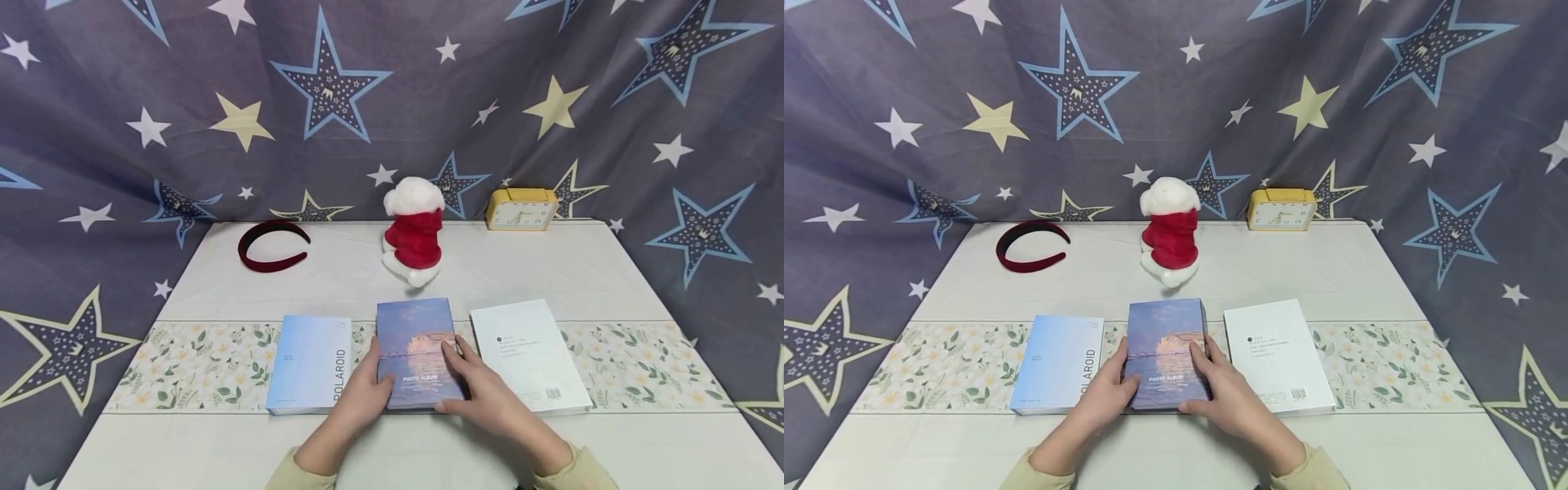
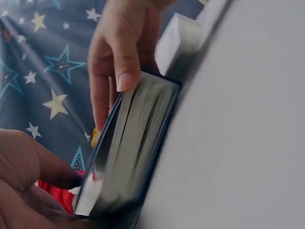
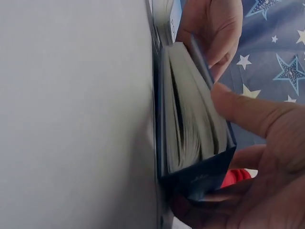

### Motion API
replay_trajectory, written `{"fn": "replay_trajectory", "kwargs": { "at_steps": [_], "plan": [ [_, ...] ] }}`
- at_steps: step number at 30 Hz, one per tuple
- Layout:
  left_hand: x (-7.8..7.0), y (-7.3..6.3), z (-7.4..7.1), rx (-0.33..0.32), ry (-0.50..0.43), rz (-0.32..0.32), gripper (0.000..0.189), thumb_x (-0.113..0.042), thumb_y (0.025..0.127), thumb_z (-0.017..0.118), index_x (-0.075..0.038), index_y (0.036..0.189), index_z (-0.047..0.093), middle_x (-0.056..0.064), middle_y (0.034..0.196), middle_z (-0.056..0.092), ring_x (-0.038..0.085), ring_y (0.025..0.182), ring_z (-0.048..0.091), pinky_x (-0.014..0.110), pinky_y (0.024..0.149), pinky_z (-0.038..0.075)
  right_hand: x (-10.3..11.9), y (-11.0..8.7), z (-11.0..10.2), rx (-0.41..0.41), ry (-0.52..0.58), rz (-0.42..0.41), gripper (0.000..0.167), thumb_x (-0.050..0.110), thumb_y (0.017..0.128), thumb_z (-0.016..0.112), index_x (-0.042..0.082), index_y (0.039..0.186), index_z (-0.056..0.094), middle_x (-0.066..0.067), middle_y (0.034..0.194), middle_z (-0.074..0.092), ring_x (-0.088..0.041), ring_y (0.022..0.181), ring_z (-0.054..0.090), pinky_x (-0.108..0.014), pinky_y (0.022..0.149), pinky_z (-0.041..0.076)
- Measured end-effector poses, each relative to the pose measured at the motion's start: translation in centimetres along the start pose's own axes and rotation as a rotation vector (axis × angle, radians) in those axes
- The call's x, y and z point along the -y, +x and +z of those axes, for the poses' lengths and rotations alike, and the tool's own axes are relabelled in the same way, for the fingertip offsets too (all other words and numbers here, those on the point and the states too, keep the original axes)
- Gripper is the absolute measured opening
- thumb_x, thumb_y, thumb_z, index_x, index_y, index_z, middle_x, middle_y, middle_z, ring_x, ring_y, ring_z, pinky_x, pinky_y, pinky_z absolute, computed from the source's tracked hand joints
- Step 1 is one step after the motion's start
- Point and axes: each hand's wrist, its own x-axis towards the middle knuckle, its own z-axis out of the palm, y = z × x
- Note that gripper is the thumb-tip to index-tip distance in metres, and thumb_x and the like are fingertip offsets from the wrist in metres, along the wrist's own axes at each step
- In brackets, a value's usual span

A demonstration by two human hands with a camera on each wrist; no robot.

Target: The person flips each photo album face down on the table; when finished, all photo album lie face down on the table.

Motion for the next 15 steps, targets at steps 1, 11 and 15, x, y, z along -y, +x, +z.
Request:
{"fn": "replay_trajectory", "kwargs": {
  "at_steps": [1, 11, 15],
  "plan": [
    [0.0, 0.0, 0.0, -0.004, 0.060, 0.016, 0.070, 0.001, 0.092, 0.053, 0.015, 0.148, 0.013, 0.032, 0.155, 0.015, 0.043, 0.144, 0.015, 0.054, 0.114, 0.015, 0.1, -0.1, 0.0, -0.001, -0.029, -0.005, 0.093, 0.033, 0.077, 0.083, 0.004, 0.151, 0.034, -0.025, 0.158, 0.016, -0.044, 0.140, 0.027, -0.055, 0.109, 0.029],
    [-0.4, -0.5, 0.0, 0.055, 0.437, 0.122, 0.061, -0.008, 0.089, 0.066, 0.015, 0.139, 0.040, 0.036, 0.153, 0.018, 0.049, 0.138, 0.027, 0.055, 0.109, 0.029, 2.4, 0.0, -0.1, -0.067, -0.297, -0.099, 0.077, 0.036, 0.080, 0.080, -0.005, 0.138, 0.050, -0.033, 0.149, 0.031, -0.047, 0.138, 0.029, -0.057, 0.109, 0.029],
    [-0.8, -0.7, -0.7, -0.008, 0.495, 0.176, 0.057, -0.012, 0.090, 0.066, 0.012, 0.138, 0.046, 0.032, 0.153, 0.022, 0.047, 0.141, 0.023, 0.056, 0.110, 0.028, 3.4, 0.7, 0.4, -0.095, -0.254, -0.174, 0.072, 0.034, 0.084, 0.076, -0.004, 0.139, 0.050, -0.029, 0.148, 0.036, -0.044, 0.138, 0.032, -0.057, 0.109, 0.030]
  ]
}}
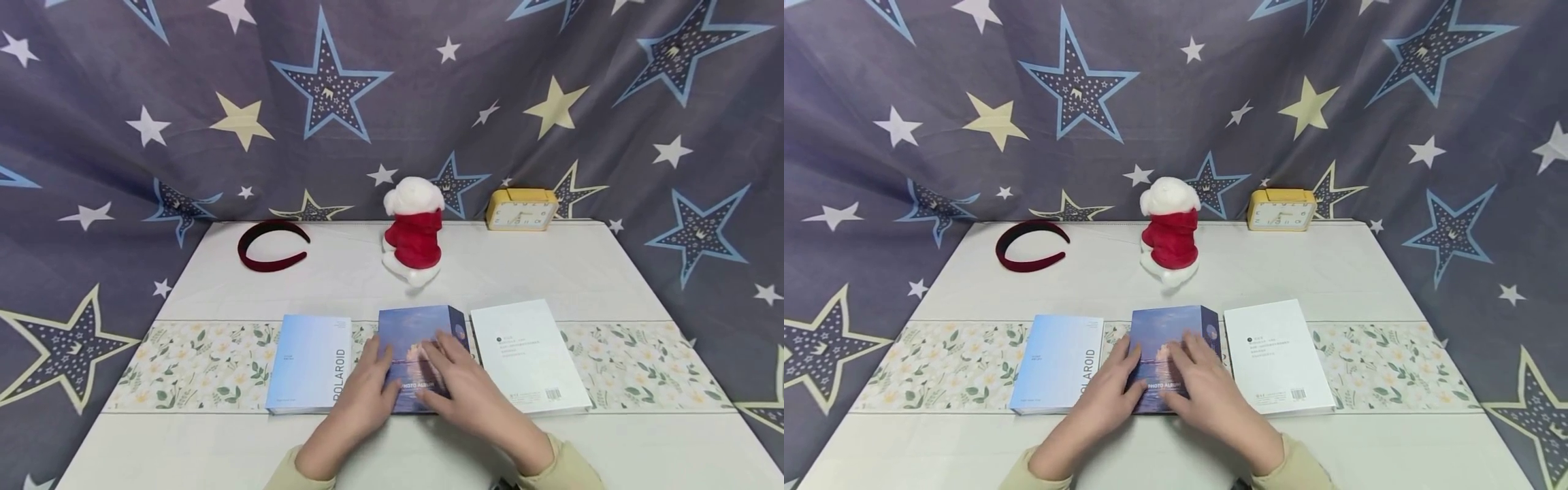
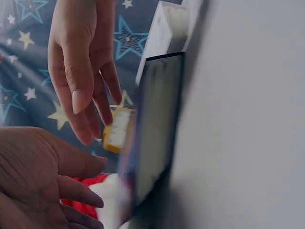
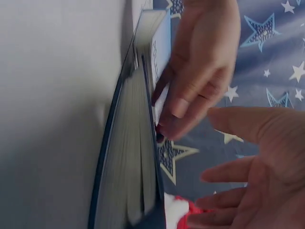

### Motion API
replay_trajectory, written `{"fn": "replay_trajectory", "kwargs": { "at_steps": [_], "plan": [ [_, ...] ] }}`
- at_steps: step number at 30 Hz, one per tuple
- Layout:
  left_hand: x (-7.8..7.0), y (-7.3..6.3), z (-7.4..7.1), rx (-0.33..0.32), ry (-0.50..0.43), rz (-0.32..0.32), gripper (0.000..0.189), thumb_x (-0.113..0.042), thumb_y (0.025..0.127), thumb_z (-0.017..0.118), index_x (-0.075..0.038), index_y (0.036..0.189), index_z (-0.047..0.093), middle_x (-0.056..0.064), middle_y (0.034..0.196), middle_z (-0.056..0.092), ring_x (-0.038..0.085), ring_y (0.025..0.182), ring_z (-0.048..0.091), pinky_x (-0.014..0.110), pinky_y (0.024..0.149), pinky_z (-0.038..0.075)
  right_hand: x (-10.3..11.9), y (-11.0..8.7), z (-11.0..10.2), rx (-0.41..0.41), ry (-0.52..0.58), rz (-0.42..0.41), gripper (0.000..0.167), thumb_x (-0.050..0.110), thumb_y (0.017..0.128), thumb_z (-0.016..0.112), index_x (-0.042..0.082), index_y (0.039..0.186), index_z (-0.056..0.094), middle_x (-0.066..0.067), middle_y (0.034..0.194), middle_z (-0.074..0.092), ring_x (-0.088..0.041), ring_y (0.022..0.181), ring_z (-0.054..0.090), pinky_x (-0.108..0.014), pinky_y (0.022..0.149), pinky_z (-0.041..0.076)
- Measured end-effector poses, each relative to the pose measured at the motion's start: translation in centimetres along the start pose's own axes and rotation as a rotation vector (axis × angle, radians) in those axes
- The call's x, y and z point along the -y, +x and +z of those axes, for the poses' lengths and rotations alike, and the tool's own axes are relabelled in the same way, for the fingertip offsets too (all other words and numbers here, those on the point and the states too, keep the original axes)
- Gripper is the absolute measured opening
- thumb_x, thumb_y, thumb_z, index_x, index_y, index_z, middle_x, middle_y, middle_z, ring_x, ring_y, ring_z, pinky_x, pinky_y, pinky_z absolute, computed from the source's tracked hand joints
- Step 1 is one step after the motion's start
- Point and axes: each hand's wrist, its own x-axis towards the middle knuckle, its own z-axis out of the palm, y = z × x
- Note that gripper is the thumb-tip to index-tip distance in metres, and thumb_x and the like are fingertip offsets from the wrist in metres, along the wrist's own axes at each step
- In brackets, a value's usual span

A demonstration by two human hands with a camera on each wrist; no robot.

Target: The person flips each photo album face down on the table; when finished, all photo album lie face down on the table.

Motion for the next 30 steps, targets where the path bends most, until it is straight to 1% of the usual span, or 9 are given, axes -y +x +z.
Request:
{"fn": "replay_trajectory", "kwargs": {
  "at_steps": [4, 6, 9, 13, 15, 19, 22, 25, 30],
  "plan": [
    [0.4, -0.2, -1.7, -0.115, 0.067, -0.005, 0.059, -0.013, 0.090, 0.066, 0.012, 0.138, 0.045, 0.031, 0.153, 0.023, 0.047, 0.142, 0.019, 0.059, 0.110, 0.025, 0.9, 1.0, 0.7, 0.059, 0.109, -0.052, 0.070, 0.035, 0.088, 0.070, -0.002, 0.142, 0.047, -0.025, 0.149, 0.038, -0.041, 0.137, 0.037, -0.056, 0.107, 0.033],
    [1.0, -0.3, -2.6, -0.156, 0.114, -0.035, 0.062, -0.014, 0.089, 0.067, 0.013, 0.140, 0.042, 0.033, 0.153, 0.021, 0.048, 0.142, 0.016, 0.060, 0.111, 0.021, 1.3, 1.6, 1.1, 0.119, 0.185, -0.070, 0.069, 0.037, 0.091, 0.066, -0.002, 0.144, 0.044, -0.022, 0.150, 0.038, -0.039, 0.138, 0.036, -0.054, 0.108, 0.033],
    [2.0, -0.5, -3.8, -0.189, 0.180, -0.093, 0.066, -0.016, 0.089, 0.067, 0.015, 0.140, 0.039, 0.036, 0.152, 0.019, 0.052, 0.142, 0.011, 0.063, 0.111, 0.014, 1.9, 2.5, 1.6, 0.215, 0.363, -0.082, 0.068, 0.036, 0.094, 0.063, -0.002, 0.146, 0.040, -0.020, 0.151, 0.038, -0.035, 0.139, 0.035, -0.049, 0.111, 0.030],
    [3.5, -1.0, -4.9, -0.208, 0.247, -0.191, 0.070, -0.020, 0.089, 0.067, 0.018, 0.140, 0.037, 0.041, 0.149, 0.019, 0.056, 0.140, 0.008, 0.070, 0.108, 0.010, 2.8, 3.6, 2.7, 0.353, 0.677, -0.020, 0.070, 0.027, 0.096, 0.063, -0.004, 0.149, 0.031, -0.023, 0.150, 0.037, -0.034, 0.135, 0.041, -0.040, 0.109, 0.035],
    [4.1, -1.3, -5.3, -0.220, 0.259, -0.221, 0.073, -0.020, 0.087, 0.068, 0.019, 0.139, 0.036, 0.042, 0.148, 0.019, 0.057, 0.140, 0.007, 0.074, 0.105, 0.010, 3.4, 3.9, 3.4, 0.421, 0.793, 0.022, 0.073, 0.024, 0.096, 0.062, -0.005, 0.151, 0.024, -0.026, 0.150, 0.035, -0.036, 0.134, 0.043, -0.037, 0.107, 0.038],
    [5.1, -1.7, -5.8, -0.239, 0.231, -0.250, 0.076, -0.020, 0.086, 0.069, 0.021, 0.140, 0.033, 0.044, 0.148, 0.017, 0.058, 0.139, 0.008, 0.074, 0.104, 0.014, 4.2, 4.1, 4.6, 0.515, 0.886, 0.056, 0.078, 0.023, 0.097, 0.060, -0.004, 0.153, 0.014, -0.026, 0.152, 0.032, -0.033, 0.137, 0.039, -0.034, 0.107, 0.037],
    [5.6, -2.1, -6.2, -0.219, 0.179, -0.274, 0.077, -0.019, 0.087, 0.068, 0.020, 0.142, 0.029, 0.044, 0.148, 0.013, 0.059, 0.138, 0.010, 0.070, 0.105, 0.018, 4.6, 4.2, 5.5, 0.527, 0.989, 0.104, 0.078, 0.022, 0.098, 0.059, -0.005, 0.153, 0.013, -0.023, 0.156, 0.025, -0.031, 0.140, 0.035, -0.034, 0.110, 0.033],
    [6.1, -2.3, -6.7, -0.175, 0.105, -0.303, 0.078, -0.019, 0.089, 0.066, 0.019, 0.144, 0.025, 0.043, 0.150, 0.009, 0.058, 0.138, 0.012, 0.064, 0.108, 0.019, 4.9, 4.3, 6.3, 0.486, 1.126, 0.177, 0.076, 0.020, 0.098, 0.058, -0.007, 0.152, 0.013, -0.023, 0.158, 0.019, -0.031, 0.142, 0.030, -0.036, 0.111, 0.030],
    [6.7, -2.3, -7.4, -0.112, -0.031, -0.377, 0.077, -0.020, 0.093, 0.061, 0.015, 0.148, 0.020, 0.039, 0.153, 0.005, 0.055, 0.140, 0.010, 0.062, 0.111, 0.015, 5.4, 4.8, 6.6, 0.407, 1.409, 0.313, 0.072, 0.014, 0.097, 0.051, -0.009, 0.152, 0.011, -0.027, 0.156, 0.020, -0.040, 0.141, 0.028, -0.052, 0.111, 0.029]
  ]
}}
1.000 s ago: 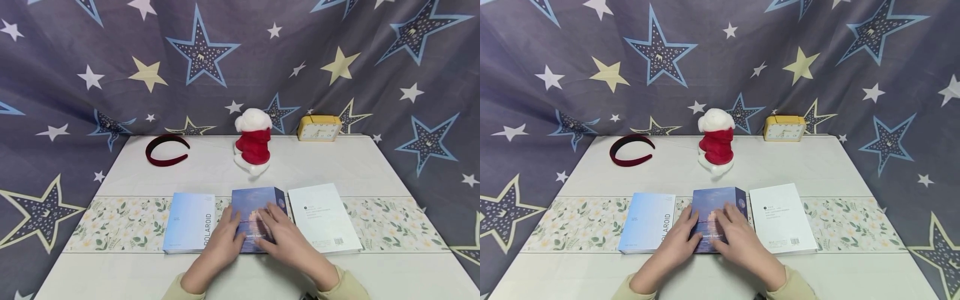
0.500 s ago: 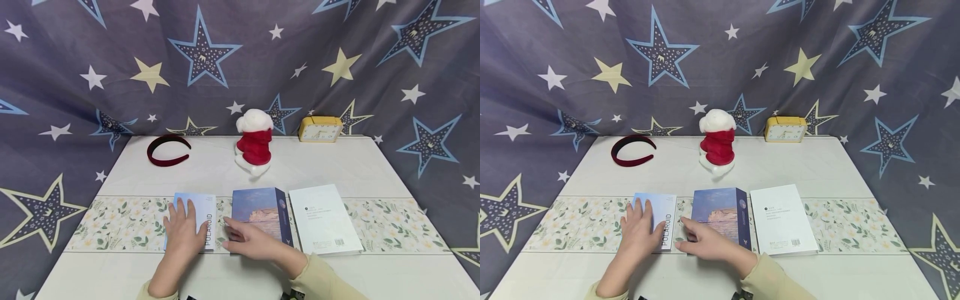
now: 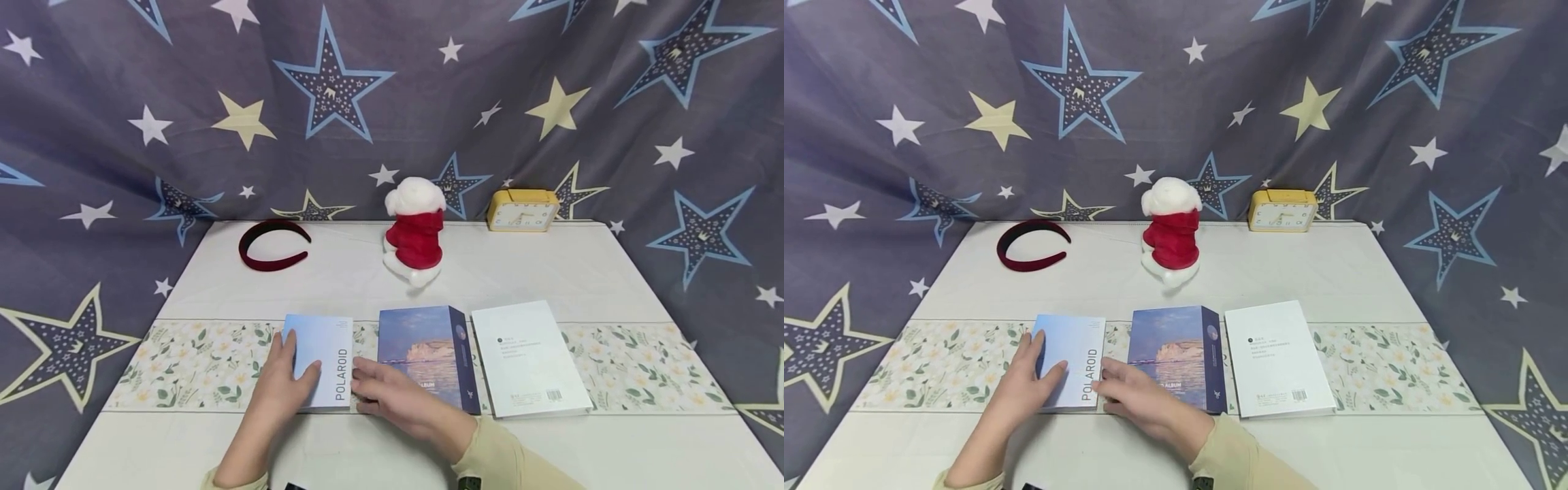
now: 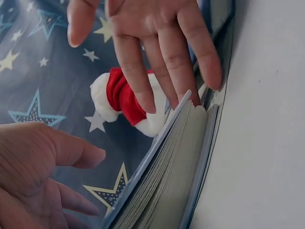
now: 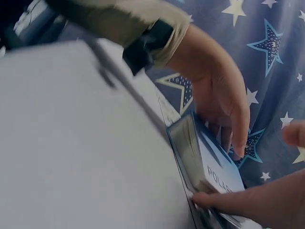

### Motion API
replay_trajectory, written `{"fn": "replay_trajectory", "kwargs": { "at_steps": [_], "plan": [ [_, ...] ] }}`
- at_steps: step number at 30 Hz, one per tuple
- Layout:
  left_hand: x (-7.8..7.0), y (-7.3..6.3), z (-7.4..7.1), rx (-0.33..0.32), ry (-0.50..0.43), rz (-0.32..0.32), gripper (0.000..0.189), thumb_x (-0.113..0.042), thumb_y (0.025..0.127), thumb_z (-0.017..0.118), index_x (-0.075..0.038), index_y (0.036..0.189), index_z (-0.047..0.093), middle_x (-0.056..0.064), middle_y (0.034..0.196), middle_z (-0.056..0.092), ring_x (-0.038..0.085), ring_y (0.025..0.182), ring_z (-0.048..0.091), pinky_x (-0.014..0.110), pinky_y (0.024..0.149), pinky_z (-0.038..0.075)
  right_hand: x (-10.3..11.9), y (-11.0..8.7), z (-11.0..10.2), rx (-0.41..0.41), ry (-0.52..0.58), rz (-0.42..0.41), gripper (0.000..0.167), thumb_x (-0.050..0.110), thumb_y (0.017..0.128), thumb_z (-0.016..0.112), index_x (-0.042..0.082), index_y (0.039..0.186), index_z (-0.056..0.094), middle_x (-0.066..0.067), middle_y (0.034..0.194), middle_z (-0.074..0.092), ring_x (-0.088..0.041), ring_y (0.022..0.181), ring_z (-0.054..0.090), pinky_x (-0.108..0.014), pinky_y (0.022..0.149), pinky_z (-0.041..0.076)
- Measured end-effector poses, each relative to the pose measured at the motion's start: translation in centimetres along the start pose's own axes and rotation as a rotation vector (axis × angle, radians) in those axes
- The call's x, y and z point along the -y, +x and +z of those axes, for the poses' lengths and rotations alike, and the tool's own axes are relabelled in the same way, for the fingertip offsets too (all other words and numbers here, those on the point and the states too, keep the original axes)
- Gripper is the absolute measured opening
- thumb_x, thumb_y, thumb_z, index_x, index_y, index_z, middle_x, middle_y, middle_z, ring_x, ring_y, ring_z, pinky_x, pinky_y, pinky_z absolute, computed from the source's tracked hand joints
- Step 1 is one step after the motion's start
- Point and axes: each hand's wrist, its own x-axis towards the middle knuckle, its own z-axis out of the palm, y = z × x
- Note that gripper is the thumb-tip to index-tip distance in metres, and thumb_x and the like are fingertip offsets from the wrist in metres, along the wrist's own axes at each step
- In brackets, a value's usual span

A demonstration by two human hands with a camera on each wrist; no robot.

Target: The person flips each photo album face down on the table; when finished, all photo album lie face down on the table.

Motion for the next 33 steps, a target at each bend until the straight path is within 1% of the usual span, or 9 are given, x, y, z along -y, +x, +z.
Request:
{"fn": "replay_trajectory", "kwargs": {
  "at_steps": [2, 5, 8, 12, 17, 20, 26, 29, 33],
  "plan": [
    [0.1, 0.1, -0.3, 0.020, -0.034, -0.029, 0.076, -0.020, 0.094, 0.059, 0.015, 0.148, 0.019, 0.038, 0.154, 0.005, 0.054, 0.140, 0.009, 0.062, 0.111, 0.014, 0.2, 0.1, 0.2, -0.045, 0.116, 0.001, 0.069, 0.013, 0.097, 0.049, -0.007, 0.152, 0.012, -0.028, 0.157, 0.019, -0.045, 0.138, 0.031, -0.058, 0.109, 0.029],
    [0.1, 0.4, -0.5, 0.043, -0.064, -0.053, 0.074, -0.020, 0.095, 0.057, 0.014, 0.148, 0.018, 0.038, 0.154, 0.006, 0.054, 0.141, 0.009, 0.062, 0.111, 0.014, 0.4, 0.1, 0.3, -0.118, 0.213, -0.010, 0.067, 0.014, 0.098, 0.047, -0.005, 0.153, 0.015, -0.027, 0.157, 0.016, -0.050, 0.133, 0.034, -0.062, 0.106, 0.031],
    [0.0, 0.5, -0.7, 0.062, -0.083, -0.066, 0.074, -0.020, 0.095, 0.057, 0.015, 0.148, 0.019, 0.038, 0.154, 0.008, 0.053, 0.141, 0.009, 0.062, 0.111, 0.014, 0.4, 0.0, 0.4, -0.162, 0.265, -0.019, 0.066, 0.014, 0.098, 0.047, -0.005, 0.153, 0.015, -0.028, 0.157, 0.013, -0.051, 0.131, 0.036, -0.062, 0.104, 0.033],
    [0.0, 0.5, -0.7, 0.070, -0.095, -0.077, 0.073, -0.020, 0.095, 0.057, 0.014, 0.148, 0.020, 0.038, 0.154, 0.007, 0.054, 0.141, 0.008, 0.062, 0.111, 0.013, 0.3, -0.2, 0.5, -0.174, 0.293, -0.031, 0.068, 0.013, 0.098, 0.048, -0.005, 0.153, 0.013, -0.030, 0.156, 0.015, -0.049, 0.133, 0.034, -0.061, 0.102, 0.037],
    [0.0, 0.4, -0.5, 0.059, -0.110, -0.071, 0.078, -0.024, 0.095, 0.059, 0.014, 0.149, 0.017, 0.040, 0.153, 0.004, 0.057, 0.139, 0.007, 0.064, 0.110, 0.013, 0.8, -0.4, 0.1, -0.154, 0.260, -0.068, 0.067, 0.009, 0.096, 0.046, -0.003, 0.154, 0.014, -0.030, 0.151, 0.030, -0.042, 0.133, 0.039, -0.058, 0.099, 0.042],
    [-0.2, 0.2, -0.2, 0.068, -0.141, -0.042, 0.084, -0.030, 0.096, 0.060, 0.013, 0.150, 0.013, 0.041, 0.152, 0.002, 0.058, 0.138, 0.007, 0.065, 0.109, 0.014, 1.4, -0.5, -0.1, -0.136, 0.207, -0.087, 0.067, 0.009, 0.095, 0.047, -0.003, 0.154, 0.015, -0.025, 0.148, 0.038, -0.036, 0.127, 0.045, -0.053, 0.097, 0.045],
    [-0.7, -0.1, 0.4, 0.143, -0.243, 0.001, 0.094, -0.048, 0.095, 0.055, 0.008, 0.153, 0.006, 0.040, 0.153, -0.005, 0.058, 0.139, 0.003, 0.068, 0.107, 0.012, 2.5, -0.6, -0.2, -0.081, 0.115, -0.119, 0.068, 0.011, 0.095, 0.053, -0.003, 0.153, 0.021, -0.022, 0.150, 0.034, -0.026, 0.116, 0.052, -0.051, 0.098, 0.045],
    [-1.0, -0.3, 0.5, 0.168, -0.273, 0.000, 0.093, -0.049, 0.096, 0.053, 0.005, 0.154, 0.004, 0.038, 0.154, -0.005, 0.056, 0.140, 0.000, 0.069, 0.108, 0.010, 2.7, -0.6, -0.2, -0.061, 0.077, -0.128, 0.067, 0.010, 0.095, 0.054, -0.003, 0.152, 0.023, -0.023, 0.148, 0.035, -0.024, 0.114, 0.054, -0.052, 0.099, 0.044],
    [-1.1, -0.4, 0.6, 0.174, -0.311, 0.008, 0.089, -0.046, 0.098, 0.050, 0.005, 0.154, 0.004, 0.036, 0.155, -0.004, 0.053, 0.142, -0.002, 0.068, 0.109, 0.007, 2.6, -0.6, -0.3, -0.052, 0.019, -0.134, 0.063, 0.011, 0.096, 0.055, 0.000, 0.152, 0.028, -0.022, 0.141, 0.039, -0.026, 0.116, 0.054, -0.052, 0.099, 0.044]
  ]
}}
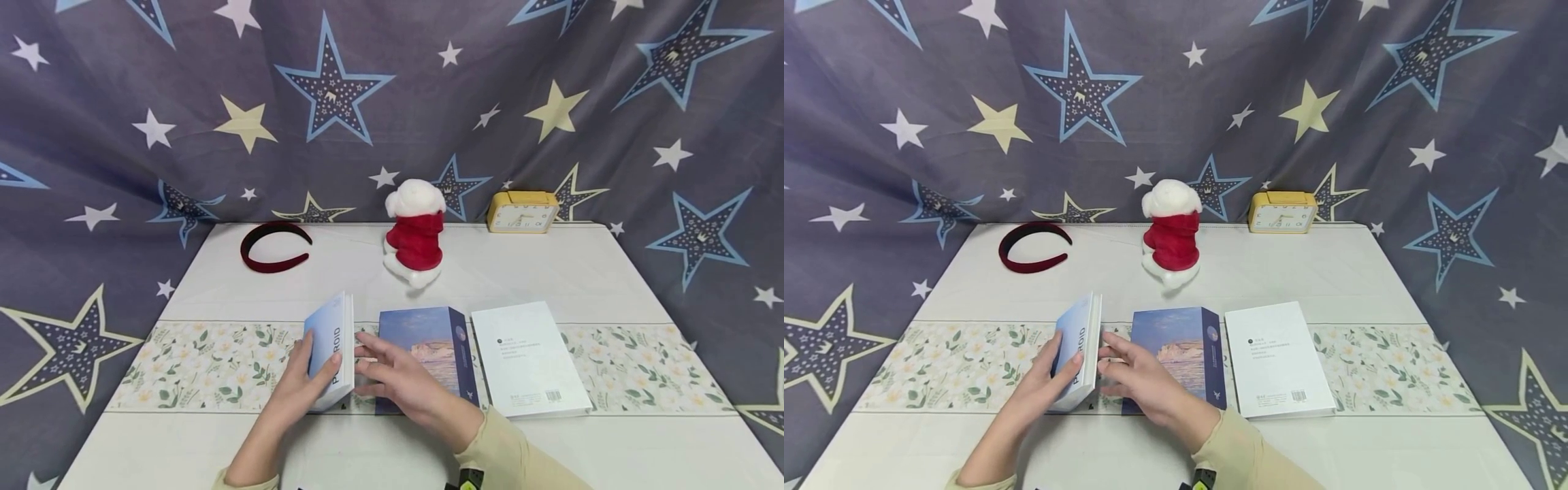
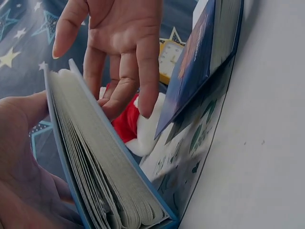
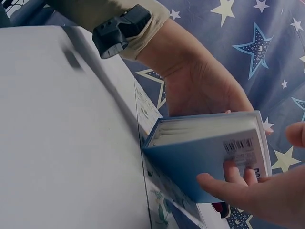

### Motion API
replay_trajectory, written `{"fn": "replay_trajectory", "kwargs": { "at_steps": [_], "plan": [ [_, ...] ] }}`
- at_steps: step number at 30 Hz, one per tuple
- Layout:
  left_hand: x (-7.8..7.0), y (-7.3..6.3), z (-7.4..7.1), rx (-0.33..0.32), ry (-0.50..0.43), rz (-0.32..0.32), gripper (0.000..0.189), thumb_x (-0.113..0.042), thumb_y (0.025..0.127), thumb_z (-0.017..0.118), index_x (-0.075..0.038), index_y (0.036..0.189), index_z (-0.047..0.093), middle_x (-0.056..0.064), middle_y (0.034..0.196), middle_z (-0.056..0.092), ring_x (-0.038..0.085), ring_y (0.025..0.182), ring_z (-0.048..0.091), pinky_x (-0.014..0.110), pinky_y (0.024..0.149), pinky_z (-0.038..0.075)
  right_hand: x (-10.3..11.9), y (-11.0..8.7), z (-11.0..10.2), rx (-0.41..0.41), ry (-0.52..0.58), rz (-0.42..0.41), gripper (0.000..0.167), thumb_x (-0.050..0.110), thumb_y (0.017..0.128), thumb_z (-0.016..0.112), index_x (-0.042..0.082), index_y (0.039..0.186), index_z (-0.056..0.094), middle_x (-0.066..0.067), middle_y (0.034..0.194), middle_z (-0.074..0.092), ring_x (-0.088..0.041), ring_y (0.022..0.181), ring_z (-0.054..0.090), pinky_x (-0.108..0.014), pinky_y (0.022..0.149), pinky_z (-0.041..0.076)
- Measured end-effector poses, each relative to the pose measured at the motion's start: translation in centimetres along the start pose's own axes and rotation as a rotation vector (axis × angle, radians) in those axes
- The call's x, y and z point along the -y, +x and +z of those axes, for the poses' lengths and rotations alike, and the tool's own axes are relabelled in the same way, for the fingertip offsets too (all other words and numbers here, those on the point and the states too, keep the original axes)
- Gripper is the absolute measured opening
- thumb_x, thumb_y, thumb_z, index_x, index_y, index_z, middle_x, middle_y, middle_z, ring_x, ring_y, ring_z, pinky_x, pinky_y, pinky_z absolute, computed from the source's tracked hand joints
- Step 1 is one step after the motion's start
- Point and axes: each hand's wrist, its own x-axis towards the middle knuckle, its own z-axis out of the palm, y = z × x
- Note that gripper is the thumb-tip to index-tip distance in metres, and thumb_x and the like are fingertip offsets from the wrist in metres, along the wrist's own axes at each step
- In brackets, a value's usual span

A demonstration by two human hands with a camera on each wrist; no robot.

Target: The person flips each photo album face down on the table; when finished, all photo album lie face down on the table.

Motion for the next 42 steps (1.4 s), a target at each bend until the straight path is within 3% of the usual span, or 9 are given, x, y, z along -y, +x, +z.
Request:
{"fn": "replay_trajectory", "kwargs": {
  "at_steps": [5, 16, 19, 23, 27, 42],
  "plan": [
    [0.22, 0.02, 0.19, -0.006, -0.039, 0.012, 0.085, -0.044, 0.099, 0.049, 0.005, 0.154, 0.006, 0.033, 0.157, -0.003, 0.050, 0.143, -0.004, 0.065, 0.111, 0.004, -0.26, 0.04, -0.22, 0.034, -0.045, -0.010, 0.061, 0.010, 0.097, 0.056, 0.004, 0.152, 0.031, -0.020, 0.137, 0.041, -0.025, 0.116, 0.053, -0.052, 0.100, 0.044],
    [0.19, -0.05, 0.44, -0.006, -0.085, 0.022, 0.083, -0.044, 0.099, 0.047, 0.003, 0.154, 0.007, 0.032, 0.157, -0.003, 0.050, 0.143, -0.005, 0.067, 0.110, 0.003, -0.59, 0.05, -0.26, 0.085, -0.126, -0.049, 0.066, 0.008, 0.097, 0.056, 0.004, 0.154, 0.024, -0.021, 0.138, 0.041, -0.021, 0.113, 0.055, -0.051, 0.098, 0.045],
    [0.20, 0.03, 0.63, -0.004, -0.107, 0.062, 0.082, -0.041, 0.099, 0.047, 0.004, 0.154, 0.006, 0.030, 0.158, -0.001, 0.048, 0.144, -0.002, 0.066, 0.110, 0.005, -0.57, 0.04, -0.19, 0.093, -0.143, -0.058, 0.068, 0.007, 0.096, 0.056, 0.005, 0.155, 0.023, -0.020, 0.139, 0.040, -0.021, 0.114, 0.056, -0.050, 0.098, 0.046],
    [0.21, 0.18, 0.86, 0.010, -0.144, 0.110, 0.081, -0.039, 0.100, 0.048, 0.003, 0.155, 0.005, 0.025, 0.160, 0.000, 0.045, 0.145, 0.001, 0.065, 0.111, 0.008, -0.55, -0.03, -0.05, 0.096, -0.152, -0.052, 0.070, 0.006, 0.095, 0.058, 0.010, 0.155, 0.023, -0.017, 0.141, 0.040, -0.021, 0.116, 0.055, -0.040, 0.096, 0.048],
    [0.17, 0.18, 0.93, 0.018, -0.154, 0.104, 0.082, -0.040, 0.099, 0.048, 0.001, 0.155, 0.004, 0.024, 0.161, 0.000, 0.045, 0.146, 0.000, 0.065, 0.110, 0.007, -0.59, -0.03, 0.05, 0.097, -0.155, -0.043, 0.070, 0.006, 0.096, 0.059, 0.013, 0.156, 0.023, -0.015, 0.142, 0.039, -0.021, 0.117, 0.054, -0.033, 0.094, 0.048],
    [-0.05, 0.21, 0.82, 0.025, -0.141, 0.089, 0.084, -0.042, 0.099, 0.048, 0.002, 0.155, 0.002, 0.024, 0.160, -0.003, 0.045, 0.145, -0.002, 0.066, 0.110, 0.007, -0.38, -0.13, 0.15, 0.109, -0.181, -0.035, 0.069, 0.008, 0.097, 0.058, 0.017, 0.156, 0.023, -0.014, 0.143, 0.040, -0.022, 0.119, 0.053, -0.030, 0.093, 0.048]
  ]
}}
